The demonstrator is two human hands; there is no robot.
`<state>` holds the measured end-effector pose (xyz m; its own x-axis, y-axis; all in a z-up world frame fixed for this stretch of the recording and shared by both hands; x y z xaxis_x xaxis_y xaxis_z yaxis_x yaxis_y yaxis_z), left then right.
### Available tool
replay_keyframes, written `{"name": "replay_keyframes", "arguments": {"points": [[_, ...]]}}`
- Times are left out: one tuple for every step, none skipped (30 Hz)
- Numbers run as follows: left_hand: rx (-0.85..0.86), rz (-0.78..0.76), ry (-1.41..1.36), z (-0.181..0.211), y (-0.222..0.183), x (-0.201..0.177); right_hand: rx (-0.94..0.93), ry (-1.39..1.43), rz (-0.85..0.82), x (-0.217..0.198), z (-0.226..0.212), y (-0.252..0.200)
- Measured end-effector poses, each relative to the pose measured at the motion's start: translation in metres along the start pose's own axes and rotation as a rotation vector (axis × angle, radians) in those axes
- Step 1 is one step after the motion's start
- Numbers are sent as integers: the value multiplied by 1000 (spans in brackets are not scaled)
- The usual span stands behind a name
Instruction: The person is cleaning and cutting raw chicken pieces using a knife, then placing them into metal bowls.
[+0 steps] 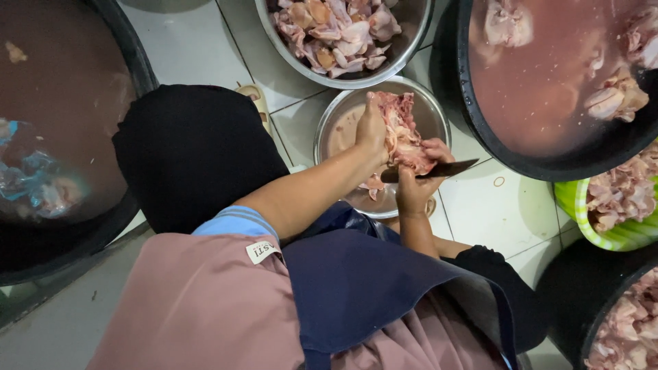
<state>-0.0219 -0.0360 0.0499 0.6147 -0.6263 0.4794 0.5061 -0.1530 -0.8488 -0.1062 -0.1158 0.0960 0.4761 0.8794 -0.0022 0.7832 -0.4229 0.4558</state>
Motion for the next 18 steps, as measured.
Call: {"name": "replay_keyframes", "arguments": {"points": [[-12,-6,15,0,1,2,-36,-7,-1,1,-4,1],[-25,-14,34,1,3,4,-73,-14,2,2,-9,2],[-23,-14,37,-3,10,4,-73,-12,5,0,-6,0],[-42,-17,4,-8,18,4,-67,9,15,-2,-2,-2],[-61,-21,-30,-12,25,4,-62,31,26,-4,1,-5],[-61,-20,-29,-13,28,3,-60,31,27,-5,2,-4],[-75,-53,-35,-15,30,4,-10,50,50,-7,6,-3],[-87,-84,-42,-16,33,4,42,70,74,-8,9,-4],[-88,-81,-41,-12,26,1,45,70,75,-9,9,-3],[-43,-140,-37,-5,22,5,232,119,164,-12,16,1],[2,-198,-34,2,17,8,420,168,252,-14,23,4],[-4,-200,-30,0,23,7,418,164,258,-15,22,5],[27,-252,6,-2,28,8,604,238,257,-15,26,3],[61,-305,44,-2,34,10,789,319,253,-12,31,2],[59,-308,49,9,13,14,787,320,259,-18,33,5],[127,-288,214,21,-8,16,890,332,211,-20,37,4],[195,-267,379,33,-29,18,992,344,162,-22,41,3],[196,-265,382,28,-7,11,994,346,163,-24,41,10]]}}
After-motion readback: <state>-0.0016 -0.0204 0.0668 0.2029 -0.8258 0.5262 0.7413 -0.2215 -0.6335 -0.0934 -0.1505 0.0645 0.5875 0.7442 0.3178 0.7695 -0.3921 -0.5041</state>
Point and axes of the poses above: each hand's wrist, its own y-axis towards the middle knuckle, its own x-axis out of the palm, z = x × y, the point moved 3 cm from there along y, towards the middle knuckle, and after that the axes turned 1 degree about x, right-handed, at the moved point
